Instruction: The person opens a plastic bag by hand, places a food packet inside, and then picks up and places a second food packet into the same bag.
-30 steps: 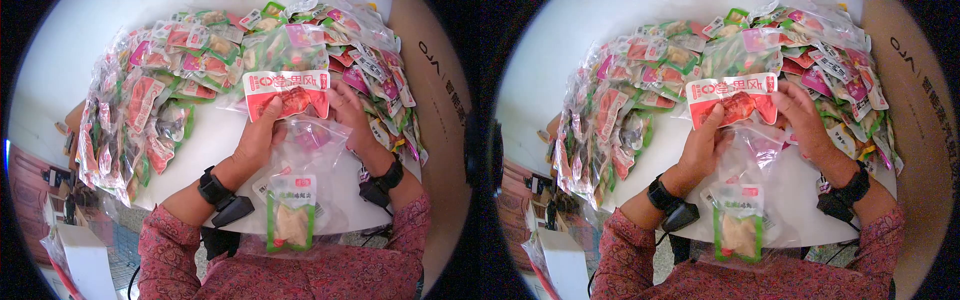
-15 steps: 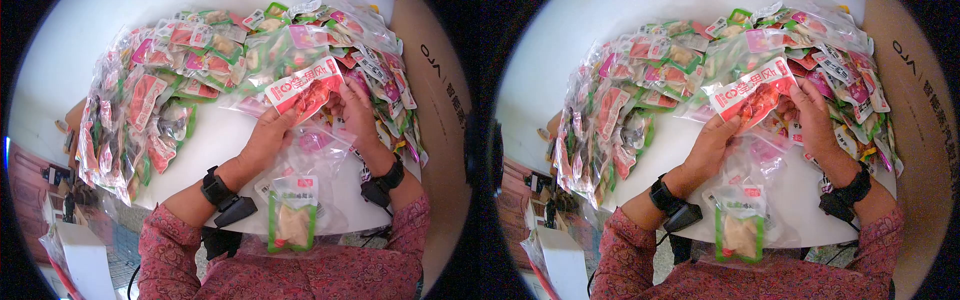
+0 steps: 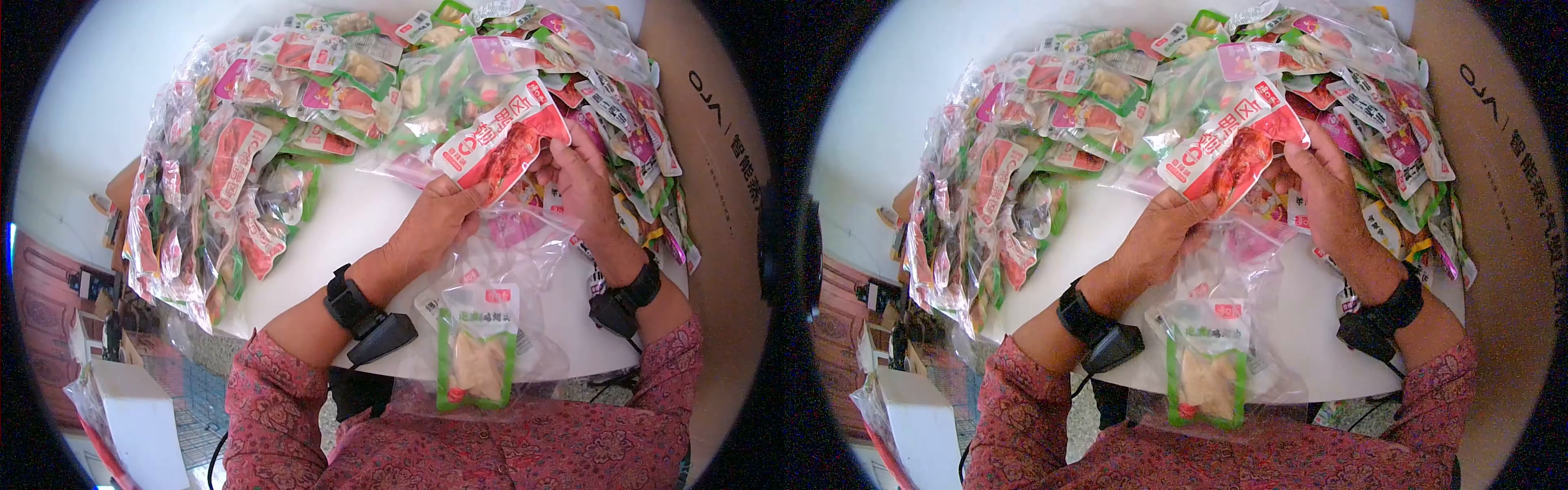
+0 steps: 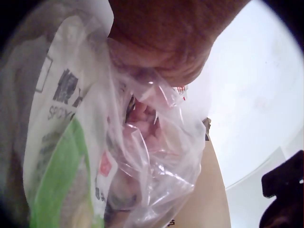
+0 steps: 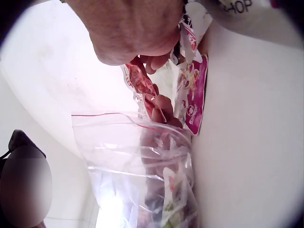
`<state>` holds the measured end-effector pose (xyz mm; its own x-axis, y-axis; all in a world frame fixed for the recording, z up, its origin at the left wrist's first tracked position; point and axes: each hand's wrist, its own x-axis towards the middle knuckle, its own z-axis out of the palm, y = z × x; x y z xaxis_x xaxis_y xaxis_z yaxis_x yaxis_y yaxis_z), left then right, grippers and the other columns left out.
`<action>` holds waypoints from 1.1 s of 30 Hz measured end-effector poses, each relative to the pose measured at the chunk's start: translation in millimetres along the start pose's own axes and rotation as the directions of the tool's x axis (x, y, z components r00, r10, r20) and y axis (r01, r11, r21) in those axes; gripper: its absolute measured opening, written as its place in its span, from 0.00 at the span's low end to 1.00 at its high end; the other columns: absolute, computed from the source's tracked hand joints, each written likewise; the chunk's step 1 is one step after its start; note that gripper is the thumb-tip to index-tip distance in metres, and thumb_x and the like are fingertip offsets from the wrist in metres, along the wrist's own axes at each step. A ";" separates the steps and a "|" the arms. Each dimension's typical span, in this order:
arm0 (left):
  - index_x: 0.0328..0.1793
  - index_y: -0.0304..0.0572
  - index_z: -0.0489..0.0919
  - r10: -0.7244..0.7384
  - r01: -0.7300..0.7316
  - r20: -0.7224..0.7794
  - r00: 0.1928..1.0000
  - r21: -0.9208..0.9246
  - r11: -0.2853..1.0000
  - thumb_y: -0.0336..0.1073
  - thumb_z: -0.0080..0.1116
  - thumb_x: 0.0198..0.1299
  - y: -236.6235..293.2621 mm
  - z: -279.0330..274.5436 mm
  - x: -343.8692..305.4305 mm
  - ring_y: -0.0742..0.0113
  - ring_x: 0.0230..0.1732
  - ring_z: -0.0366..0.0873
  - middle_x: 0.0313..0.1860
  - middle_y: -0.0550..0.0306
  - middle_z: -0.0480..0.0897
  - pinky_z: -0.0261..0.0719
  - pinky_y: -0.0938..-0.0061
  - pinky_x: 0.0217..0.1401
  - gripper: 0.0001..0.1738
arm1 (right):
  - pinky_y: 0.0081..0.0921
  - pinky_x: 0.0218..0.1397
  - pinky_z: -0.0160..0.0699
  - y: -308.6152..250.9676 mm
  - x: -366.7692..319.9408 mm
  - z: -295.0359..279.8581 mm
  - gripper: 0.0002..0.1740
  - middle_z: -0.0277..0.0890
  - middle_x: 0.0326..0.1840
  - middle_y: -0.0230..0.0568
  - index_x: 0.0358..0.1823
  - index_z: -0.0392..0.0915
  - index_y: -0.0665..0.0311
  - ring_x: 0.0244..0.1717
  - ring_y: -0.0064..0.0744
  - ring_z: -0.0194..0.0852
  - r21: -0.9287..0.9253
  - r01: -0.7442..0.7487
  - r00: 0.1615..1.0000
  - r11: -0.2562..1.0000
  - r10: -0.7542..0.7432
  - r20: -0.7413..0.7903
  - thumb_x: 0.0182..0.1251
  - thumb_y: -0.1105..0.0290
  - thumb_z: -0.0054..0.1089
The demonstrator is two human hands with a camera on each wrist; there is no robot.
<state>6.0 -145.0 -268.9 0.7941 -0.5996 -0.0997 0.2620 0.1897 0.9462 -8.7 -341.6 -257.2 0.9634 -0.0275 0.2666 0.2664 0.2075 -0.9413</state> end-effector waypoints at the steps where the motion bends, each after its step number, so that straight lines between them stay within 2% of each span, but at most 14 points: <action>1: 0.43 0.45 0.75 -0.009 0.009 0.006 1.000 0.000 1.000 0.41 0.51 0.60 -2.3 -2.1 1.2 0.84 0.18 0.60 0.25 0.71 0.73 0.56 0.89 0.17 0.11 | 0.16 0.33 0.66 -0.1 -0.3 0.9 0.17 0.72 0.38 0.33 0.53 0.65 0.63 0.32 0.19 0.69 0.000 0.000 1.000 1.000 0.000 0.001 0.65 0.67 0.42; 3: 0.43 0.45 0.75 -0.017 0.017 0.011 1.000 -0.001 1.000 0.41 0.50 0.60 -5.0 -4.1 2.0 0.84 0.18 0.60 0.25 0.71 0.73 0.56 0.89 0.17 0.10 | 0.15 0.32 0.66 -0.5 -1.2 3.2 0.17 0.72 0.39 0.33 0.54 0.65 0.63 0.32 0.19 0.69 0.009 0.005 0.999 1.000 -0.004 -0.039 0.65 0.68 0.42; 6: 0.42 0.45 0.75 -0.026 0.026 -0.005 1.000 0.005 1.000 0.41 0.50 0.61 -3.9 -1.0 1.3 0.84 0.18 0.60 0.24 0.71 0.73 0.56 0.89 0.17 0.10 | 0.15 0.32 0.66 0.6 -0.6 1.4 0.17 0.72 0.39 0.33 0.54 0.64 0.63 0.32 0.19 0.69 -0.001 -0.010 0.999 1.000 0.010 -0.041 0.65 0.67 0.42; 8: 0.41 0.44 0.76 0.021 -0.021 -0.019 1.000 0.005 1.000 0.40 0.49 0.61 2.3 6.0 -2.2 0.84 0.18 0.60 0.24 0.71 0.72 0.56 0.88 0.17 0.10 | 0.15 0.32 0.66 0.8 -0.6 0.7 0.17 0.72 0.39 0.33 0.54 0.64 0.63 0.32 0.19 0.69 -0.003 -0.005 1.000 1.000 0.005 -0.029 0.65 0.67 0.42; 17: 0.40 0.43 0.75 -0.010 0.010 -0.017 1.000 0.021 1.000 0.41 0.50 0.61 2.3 4.2 -1.2 0.82 0.18 0.61 0.19 0.68 0.69 0.57 0.87 0.18 0.11 | 0.15 0.31 0.65 0.4 -1.6 0.6 0.17 0.72 0.39 0.32 0.54 0.64 0.62 0.32 0.19 0.69 -0.024 -0.007 1.000 1.000 0.006 -0.017 0.65 0.66 0.41; 24: 0.40 0.43 0.75 -0.010 0.010 0.006 1.000 0.064 0.998 0.42 0.50 0.60 5.5 4.2 -3.5 0.82 0.18 0.60 0.20 0.69 0.69 0.58 0.87 0.18 0.11 | 0.15 0.31 0.66 2.6 -0.4 -1.9 0.17 0.72 0.39 0.32 0.54 0.64 0.62 0.31 0.18 0.69 -0.046 -0.025 1.000 0.999 0.024 -0.017 0.65 0.66 0.42; 27: 0.40 0.44 0.76 -0.020 0.020 -0.055 0.998 -0.007 1.000 0.43 0.50 0.60 4.5 7.5 -2.8 0.83 0.18 0.60 0.21 0.70 0.70 0.57 0.87 0.18 0.12 | 0.15 0.30 0.66 2.1 -0.4 -0.7 0.17 0.72 0.38 0.32 0.54 0.64 0.62 0.31 0.18 0.69 -0.045 -0.016 1.000 0.999 0.015 -0.022 0.65 0.66 0.42; 33: 0.38 0.44 0.76 -0.019 0.020 -0.026 0.999 0.071 0.997 0.43 0.50 0.60 -4.1 -1.7 1.3 0.83 0.18 0.60 0.21 0.71 0.70 0.56 0.88 0.17 0.12 | 0.15 0.31 0.65 2.3 -1.1 0.2 0.17 0.72 0.37 0.32 0.53 0.64 0.61 0.31 0.18 0.69 -0.044 -0.046 0.997 0.998 0.043 -0.066 0.65 0.66 0.42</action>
<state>6.9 -145.2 -273.5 0.8032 -0.5823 -0.1254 0.2386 0.1216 0.9635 -9.2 -340.9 -259.6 0.9738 -0.0831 0.2118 0.2230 0.1656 -0.9606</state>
